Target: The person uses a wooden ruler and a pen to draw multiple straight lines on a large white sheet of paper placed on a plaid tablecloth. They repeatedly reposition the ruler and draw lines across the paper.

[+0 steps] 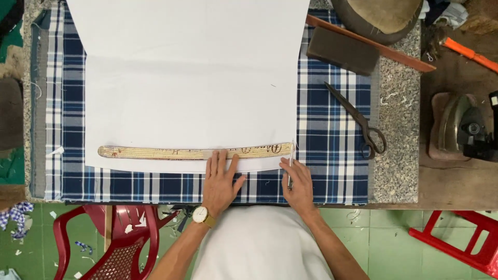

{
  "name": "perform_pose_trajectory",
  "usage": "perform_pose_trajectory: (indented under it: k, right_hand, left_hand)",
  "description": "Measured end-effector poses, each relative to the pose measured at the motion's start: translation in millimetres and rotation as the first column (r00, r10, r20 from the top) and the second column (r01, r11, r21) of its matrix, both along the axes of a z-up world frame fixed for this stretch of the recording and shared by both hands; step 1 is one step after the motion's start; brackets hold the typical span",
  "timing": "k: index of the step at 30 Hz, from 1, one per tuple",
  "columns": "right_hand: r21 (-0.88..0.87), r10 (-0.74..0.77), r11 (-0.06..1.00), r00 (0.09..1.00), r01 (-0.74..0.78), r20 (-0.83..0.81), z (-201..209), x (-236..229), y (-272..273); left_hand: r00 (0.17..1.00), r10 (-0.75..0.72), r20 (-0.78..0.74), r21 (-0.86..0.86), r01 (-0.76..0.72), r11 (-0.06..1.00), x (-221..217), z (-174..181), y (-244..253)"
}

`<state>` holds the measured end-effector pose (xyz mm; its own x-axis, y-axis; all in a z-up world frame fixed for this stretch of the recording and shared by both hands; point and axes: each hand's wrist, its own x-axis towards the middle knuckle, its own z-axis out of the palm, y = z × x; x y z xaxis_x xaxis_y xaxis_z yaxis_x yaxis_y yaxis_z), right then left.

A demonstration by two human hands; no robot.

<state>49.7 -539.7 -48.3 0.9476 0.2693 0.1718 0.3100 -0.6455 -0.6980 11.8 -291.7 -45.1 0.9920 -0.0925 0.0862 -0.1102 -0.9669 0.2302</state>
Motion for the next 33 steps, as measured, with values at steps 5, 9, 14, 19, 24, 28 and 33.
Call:
perform_pose_trajectory:
  k: [5, 9, 14, 19, 24, 28, 33]
  right_hand:
    - [-0.129, 0.022, 0.992, 0.995, -0.009, 0.094, -17, 5, 7]
    - [-0.158, -0.009, 0.987, 0.994, 0.025, 0.105, -20, 4, 11]
    - [-0.182, -0.069, 0.979, 0.988, 0.094, 0.138, -27, -8, 20]
    - [-0.19, -0.116, 0.971, 0.98, 0.146, 0.159, -31, -9, 29]
    - [-0.216, -0.118, 0.962, 0.968, 0.166, 0.22, -24, 20, 44]
    - [-0.192, -0.127, 0.966, 0.965, 0.173, 0.231, -23, 33, 53]
    - [-0.179, -0.147, 0.966, 0.964, 0.188, 0.22, -22, 21, 63]
  left_hand:
    - [1.0, -0.011, 0.005, 0.062, 0.011, 0.998, -5, -12, 17]
    - [0.999, -0.043, -0.009, 0.068, 0.044, 0.997, -7, -13, 22]
    - [0.996, -0.091, 0.002, 0.077, 0.091, 0.993, -16, -17, 32]
    - [0.992, -0.123, -0.004, 0.052, 0.123, 0.991, -15, -18, 39]
    - [0.993, -0.121, 0.001, 0.026, 0.121, 0.992, 7, -20, 46]
    - [0.993, -0.12, 0.02, 0.035, 0.119, 0.992, 30, -24, 51]
    - [0.988, -0.153, 0.018, -0.021, 0.153, 0.988, 28, -24, 58]
